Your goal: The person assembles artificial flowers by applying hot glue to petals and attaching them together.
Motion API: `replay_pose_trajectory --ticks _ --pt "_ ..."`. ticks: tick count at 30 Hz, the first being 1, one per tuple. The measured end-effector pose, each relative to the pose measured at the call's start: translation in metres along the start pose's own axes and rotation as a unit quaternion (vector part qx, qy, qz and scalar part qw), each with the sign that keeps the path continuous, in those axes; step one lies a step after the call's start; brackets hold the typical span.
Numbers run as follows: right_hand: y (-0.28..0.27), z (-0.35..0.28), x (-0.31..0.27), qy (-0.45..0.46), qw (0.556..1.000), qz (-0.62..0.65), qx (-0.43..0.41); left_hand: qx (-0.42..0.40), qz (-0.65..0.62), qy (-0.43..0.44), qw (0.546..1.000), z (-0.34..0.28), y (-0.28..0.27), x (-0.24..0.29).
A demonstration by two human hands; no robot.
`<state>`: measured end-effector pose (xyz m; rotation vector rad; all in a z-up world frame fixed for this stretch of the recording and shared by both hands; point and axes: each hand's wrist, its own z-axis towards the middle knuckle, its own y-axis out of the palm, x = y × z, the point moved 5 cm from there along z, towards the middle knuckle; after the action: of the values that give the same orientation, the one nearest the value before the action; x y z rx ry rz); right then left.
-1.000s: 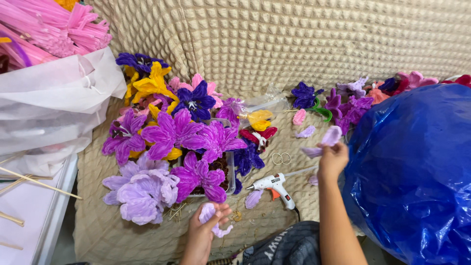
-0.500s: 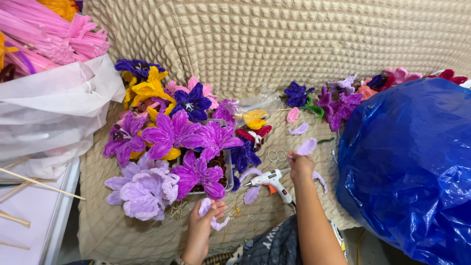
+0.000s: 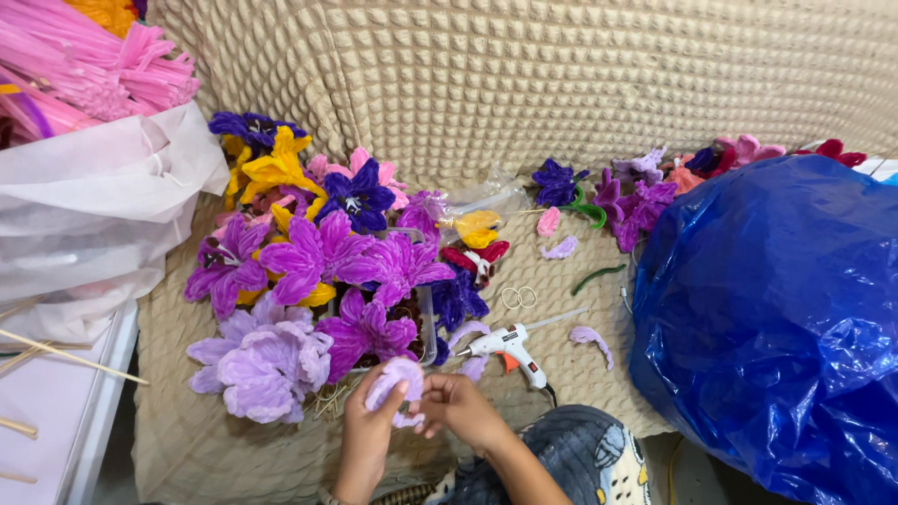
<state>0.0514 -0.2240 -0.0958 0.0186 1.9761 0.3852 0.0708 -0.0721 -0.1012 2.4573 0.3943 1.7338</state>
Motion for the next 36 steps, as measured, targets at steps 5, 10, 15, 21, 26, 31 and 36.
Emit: replay_pose_trajectory --ticks 5,10,15,21,26,31,36 --pt "0.003 0.000 -0.005 0.015 1.000 -0.013 0.019 0.029 -0.005 0.008 1.000 -0.008 -0.003 0.016" --pt "0.002 0.004 0.003 -0.015 0.998 -0.058 0.018 -0.024 0.150 0.162 0.975 -0.031 0.004 0.038" --pt "0.011 -0.003 -0.016 -0.081 0.991 -0.105 0.028 0.033 0.189 0.233 0.953 -0.035 0.001 0.042" --pt "0.012 -0.003 -0.019 -0.091 0.992 -0.063 0.065 0.075 0.168 0.156 0.971 -0.021 -0.007 0.018" --pt "-0.041 -0.012 -0.067 -0.202 0.959 0.062 0.191 -0.020 -0.091 0.070 0.993 -0.025 0.012 0.038" --pt "-0.080 -0.045 -0.095 -0.333 0.897 0.244 0.158 0.015 -0.032 -0.056 0.998 -0.026 0.011 0.014" --pt "-0.067 -0.064 -0.125 -0.395 0.887 0.235 0.054 -0.017 0.018 -0.054 0.998 -0.025 0.017 0.003"
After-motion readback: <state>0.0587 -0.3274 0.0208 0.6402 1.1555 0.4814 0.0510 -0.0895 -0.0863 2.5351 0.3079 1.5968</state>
